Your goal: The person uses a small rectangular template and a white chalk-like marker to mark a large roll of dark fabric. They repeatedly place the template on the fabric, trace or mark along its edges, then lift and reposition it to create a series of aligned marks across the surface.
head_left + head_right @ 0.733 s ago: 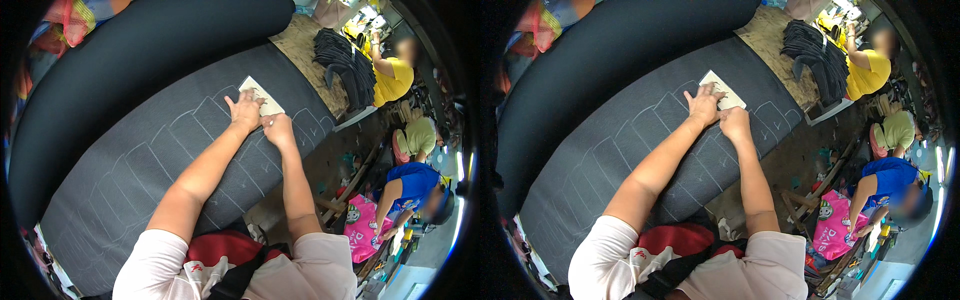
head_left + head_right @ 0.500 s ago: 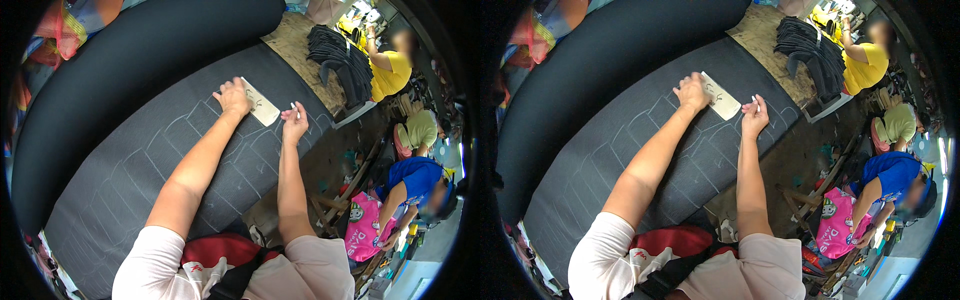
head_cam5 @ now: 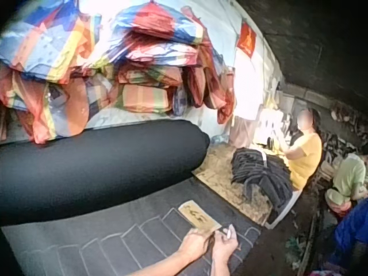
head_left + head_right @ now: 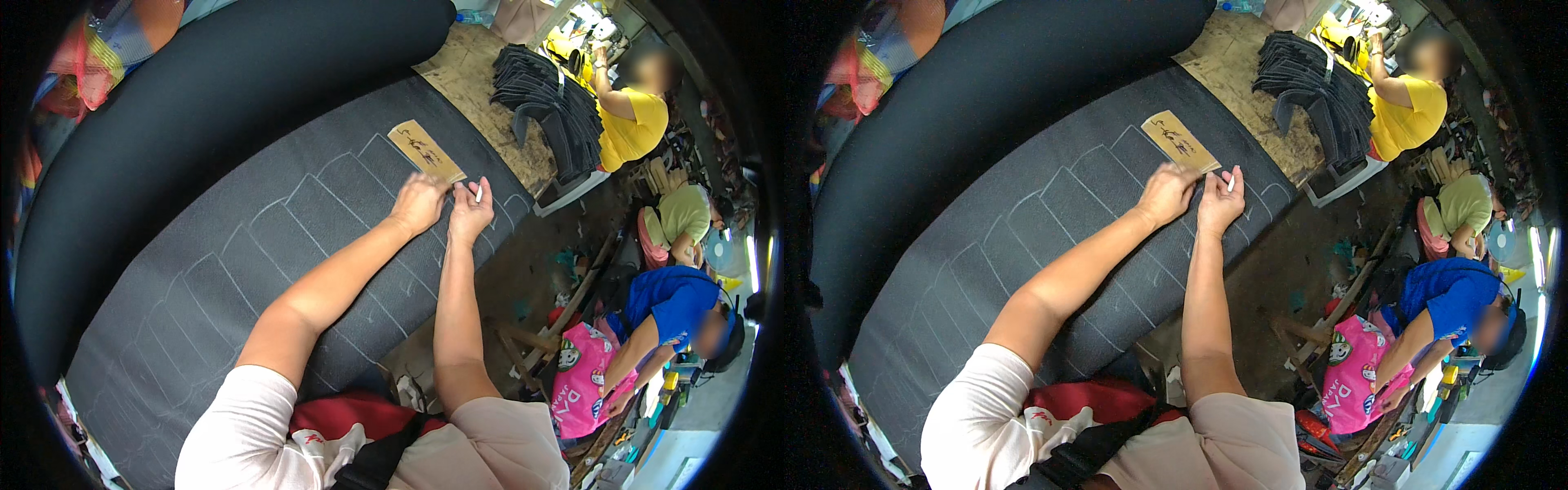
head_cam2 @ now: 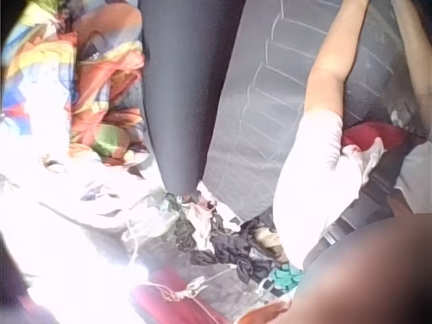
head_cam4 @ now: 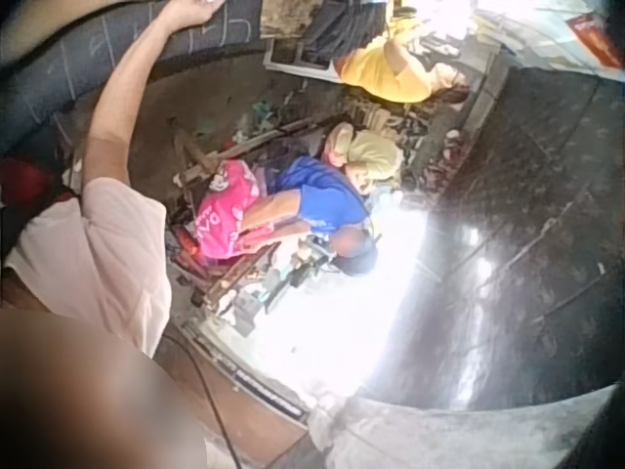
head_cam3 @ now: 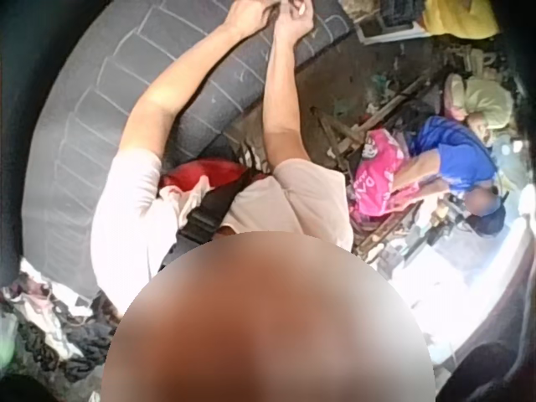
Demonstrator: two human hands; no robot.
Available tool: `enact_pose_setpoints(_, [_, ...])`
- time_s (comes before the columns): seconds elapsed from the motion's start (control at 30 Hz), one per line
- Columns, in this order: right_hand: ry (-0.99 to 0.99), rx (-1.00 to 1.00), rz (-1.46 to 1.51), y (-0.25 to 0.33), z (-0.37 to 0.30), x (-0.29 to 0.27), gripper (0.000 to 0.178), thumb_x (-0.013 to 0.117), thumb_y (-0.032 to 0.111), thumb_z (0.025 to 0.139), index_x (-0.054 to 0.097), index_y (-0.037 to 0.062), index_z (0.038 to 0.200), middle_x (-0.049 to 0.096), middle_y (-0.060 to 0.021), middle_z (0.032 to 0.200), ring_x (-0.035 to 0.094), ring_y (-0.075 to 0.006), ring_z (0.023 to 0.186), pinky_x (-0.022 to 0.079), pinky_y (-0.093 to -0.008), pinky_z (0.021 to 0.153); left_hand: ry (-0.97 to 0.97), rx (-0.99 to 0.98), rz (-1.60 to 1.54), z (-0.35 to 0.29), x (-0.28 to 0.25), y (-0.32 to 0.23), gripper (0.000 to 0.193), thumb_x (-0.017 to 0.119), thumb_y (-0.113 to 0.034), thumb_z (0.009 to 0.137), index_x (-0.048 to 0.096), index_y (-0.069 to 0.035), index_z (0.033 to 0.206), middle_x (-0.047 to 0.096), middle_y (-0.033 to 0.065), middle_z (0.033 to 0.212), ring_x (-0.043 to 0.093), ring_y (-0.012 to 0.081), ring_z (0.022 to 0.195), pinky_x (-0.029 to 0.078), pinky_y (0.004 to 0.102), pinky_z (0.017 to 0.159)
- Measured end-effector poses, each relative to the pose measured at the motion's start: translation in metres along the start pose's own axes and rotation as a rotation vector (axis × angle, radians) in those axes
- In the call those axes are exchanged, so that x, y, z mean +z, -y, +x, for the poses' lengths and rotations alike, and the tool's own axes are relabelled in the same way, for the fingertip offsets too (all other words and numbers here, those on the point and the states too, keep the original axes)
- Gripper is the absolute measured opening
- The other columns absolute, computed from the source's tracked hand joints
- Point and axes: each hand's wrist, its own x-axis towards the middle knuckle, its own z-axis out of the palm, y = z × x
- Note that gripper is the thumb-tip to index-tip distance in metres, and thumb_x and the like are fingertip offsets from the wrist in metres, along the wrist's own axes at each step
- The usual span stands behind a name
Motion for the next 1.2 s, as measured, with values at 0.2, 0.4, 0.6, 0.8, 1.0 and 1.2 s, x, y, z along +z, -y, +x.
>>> enact_pose_setpoints(0.2, [0.010,0.020,0.018,-0.002,0.005,-0.002,0.037,0.054,0.004,0.090,0.044,-0.0083,0.124,0.059,-0.0123,0.088,0.062,-0.0155,0.071,0.052,-0.0246,0.064,0.399,-0.298,0.286,0.016,-0.012,0.015,0.052,0.050,-0.042,0.087,0.043,-0.021,0.135,0.028,0.0026,0.148,0.024,0.0175,0.137,0.010,0.0705,0.101])
enact_pose_setpoints(0.4, [-0.039,0.171,0.029,0.023,0.003,0.001,0.030,0.050,0.009,0.093,0.051,-0.0057,0.119,0.062,-0.0115,0.083,0.061,-0.0146,0.066,0.051,-0.0238,0.059,0.421,-0.334,0.312,0.015,-0.018,0.011,0.054,0.046,-0.050,0.088,0.041,-0.026,0.136,0.028,-0.0029,0.148,0.025,0.0161,0.136,0.015,0.0697,0.101])
enact_pose_setpoints(0.6, [0.492,-0.046,-0.356,0.038,0.040,0.050,0.017,0.058,0.005,0.084,0.063,-0.0010,0.099,0.068,-0.0139,0.077,0.066,-0.0140,0.074,0.051,-0.0262,0.063,0.435,-0.372,0.276,0.019,-0.022,0.009,0.054,0.045,-0.050,0.088,0.040,-0.026,0.137,0.029,-0.0018,0.147,0.023,0.0154,0.137,0.015,0.0679,0.103])
enact_pose_setpoints(0.8, [0.989,-0.202,-0.830,0.028,0.067,0.127,0.014,0.067,0.014,0.075,0.071,0.0068,0.086,0.068,-0.0164,0.082,0.067,-0.0276,0.078,0.052,-0.0346,0.073,0.498,-0.377,0.229,0.021,-0.029,0.010,0.050,0.043,-0.048,0.090,0.044,-0.024,0.135,0.028,0.0010,0.148,0.020,0.0182,0.138,0.013,0.0685,0.103])
enact_pose_setpoints(1.0, [1.035,-0.310,-1.099,0.026,0.085,0.156,0.013,0.069,0.012,0.068,0.072,0.0100,0.080,0.067,-0.0171,0.084,0.065,-0.0311,0.083,0.051,-0.0367,0.079,0.462,-0.379,0.214,0.020,-0.028,0.011,0.050,0.042,-0.047,0.090,0.048,-0.020,0.132,0.028,0.0012,0.147,0.022,0.0183,0.137,0.012,0.0689,0.103])
enact_pose_setpoints(1.2, [0.648,-0.454,-1.147,0.007,0.102,0.156,0.012,0.063,0.010,0.070,0.070,0.0015,0.076,0.065,-0.0207,0.079,0.064,-0.0353,0.080,0.051,-0.0393,0.077,0.441,-0.380,0.228,0.019,-0.024,0.012,0.049,0.045,-0.046,0.089,0.049,-0.022,0.131,0.029,0.0016,0.147,0.024,0.0182,0.136,0.012,0.0686,0.102])
